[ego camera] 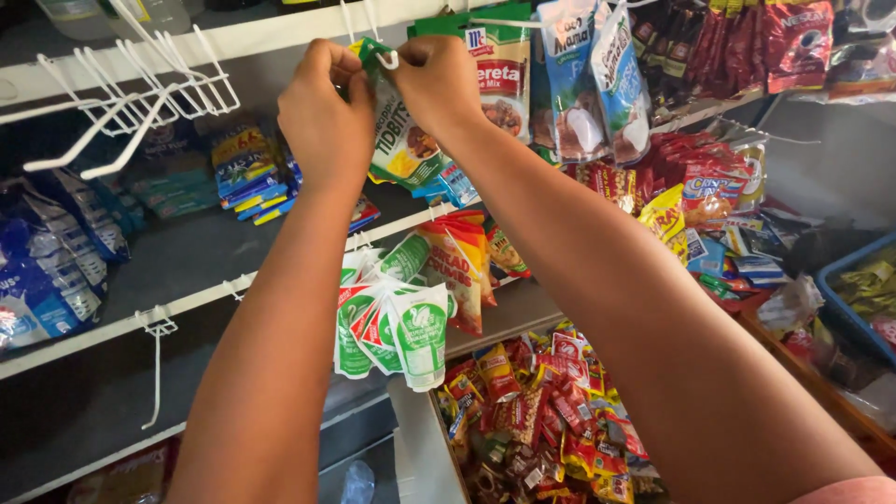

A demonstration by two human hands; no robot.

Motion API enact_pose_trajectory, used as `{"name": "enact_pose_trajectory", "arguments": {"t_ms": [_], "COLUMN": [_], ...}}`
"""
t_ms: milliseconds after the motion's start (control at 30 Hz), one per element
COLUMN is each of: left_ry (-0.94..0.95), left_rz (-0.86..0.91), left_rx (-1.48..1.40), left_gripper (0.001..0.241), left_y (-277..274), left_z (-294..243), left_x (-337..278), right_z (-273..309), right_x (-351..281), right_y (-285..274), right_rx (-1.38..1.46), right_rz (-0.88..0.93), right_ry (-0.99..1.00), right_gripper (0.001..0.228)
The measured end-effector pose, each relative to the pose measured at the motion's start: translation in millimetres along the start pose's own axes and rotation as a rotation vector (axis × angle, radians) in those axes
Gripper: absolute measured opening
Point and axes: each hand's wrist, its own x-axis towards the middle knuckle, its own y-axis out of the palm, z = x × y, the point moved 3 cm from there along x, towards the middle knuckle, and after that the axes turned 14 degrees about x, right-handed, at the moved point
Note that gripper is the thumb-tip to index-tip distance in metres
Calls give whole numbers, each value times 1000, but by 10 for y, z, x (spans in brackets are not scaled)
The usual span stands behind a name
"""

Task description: Sorting and organizing various food sachets and packets from a cardboard box onto store shelves.

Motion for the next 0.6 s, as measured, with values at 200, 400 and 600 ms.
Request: {"name": "enact_pose_trajectory", "arguments": {"t_ms": [200, 400, 600], "left_ry": [12, -12, -14], "left_rz": [14, 19, -36], "left_rx": [10, 16, 104], "left_gripper": [14, 17, 18], "left_y": [110, 107, 107], "left_z": [135, 165, 366], "left_x": [-65, -115, -469], "right_z": [-142, -361, -482], "right_x": [78, 146, -101], "right_y": [88, 108, -40], "right_rx": [-11, -31, 133], "right_rz": [-36, -71, 20], "right_ry": [6, -115, -188], "right_gripper": [24, 27, 24]}}
